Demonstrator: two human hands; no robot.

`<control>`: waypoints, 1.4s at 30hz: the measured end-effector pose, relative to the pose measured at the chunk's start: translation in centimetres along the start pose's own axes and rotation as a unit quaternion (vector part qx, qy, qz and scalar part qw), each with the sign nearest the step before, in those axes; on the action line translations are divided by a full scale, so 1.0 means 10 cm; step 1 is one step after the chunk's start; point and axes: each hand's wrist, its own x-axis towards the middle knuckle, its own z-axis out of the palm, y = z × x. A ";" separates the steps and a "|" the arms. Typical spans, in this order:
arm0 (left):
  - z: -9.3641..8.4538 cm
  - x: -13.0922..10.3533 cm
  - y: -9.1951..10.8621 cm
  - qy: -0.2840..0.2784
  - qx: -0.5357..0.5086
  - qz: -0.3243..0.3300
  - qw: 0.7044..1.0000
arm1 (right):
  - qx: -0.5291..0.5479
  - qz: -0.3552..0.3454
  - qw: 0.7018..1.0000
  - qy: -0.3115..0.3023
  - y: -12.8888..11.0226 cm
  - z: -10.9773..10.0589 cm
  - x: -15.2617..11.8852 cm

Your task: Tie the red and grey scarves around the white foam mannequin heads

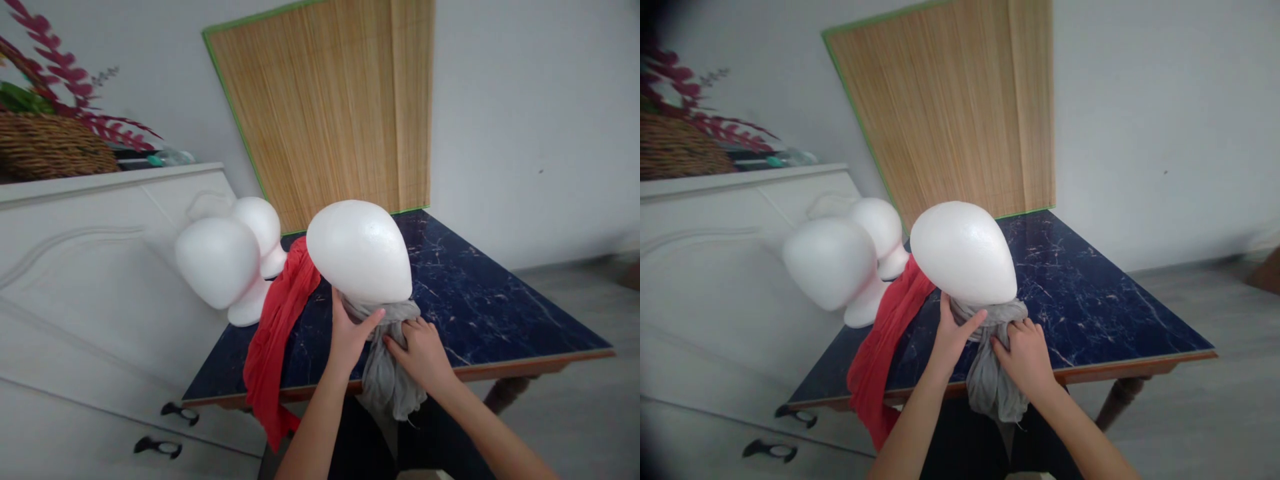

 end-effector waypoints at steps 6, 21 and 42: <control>0.06 0.17 0.05 0.016 0.005 0.008 1.000 | 0.124 -0.082 0.989 0.014 0.13 0.10 -0.17; -0.48 0.75 -0.24 -0.179 0.003 -0.054 0.982 | 0.158 -0.115 0.979 -0.055 0.34 -0.19 -0.53; 0.24 0.65 -0.22 -0.212 -0.049 0.034 0.975 | 0.371 -0.084 0.905 0.193 0.49 -0.43 0.80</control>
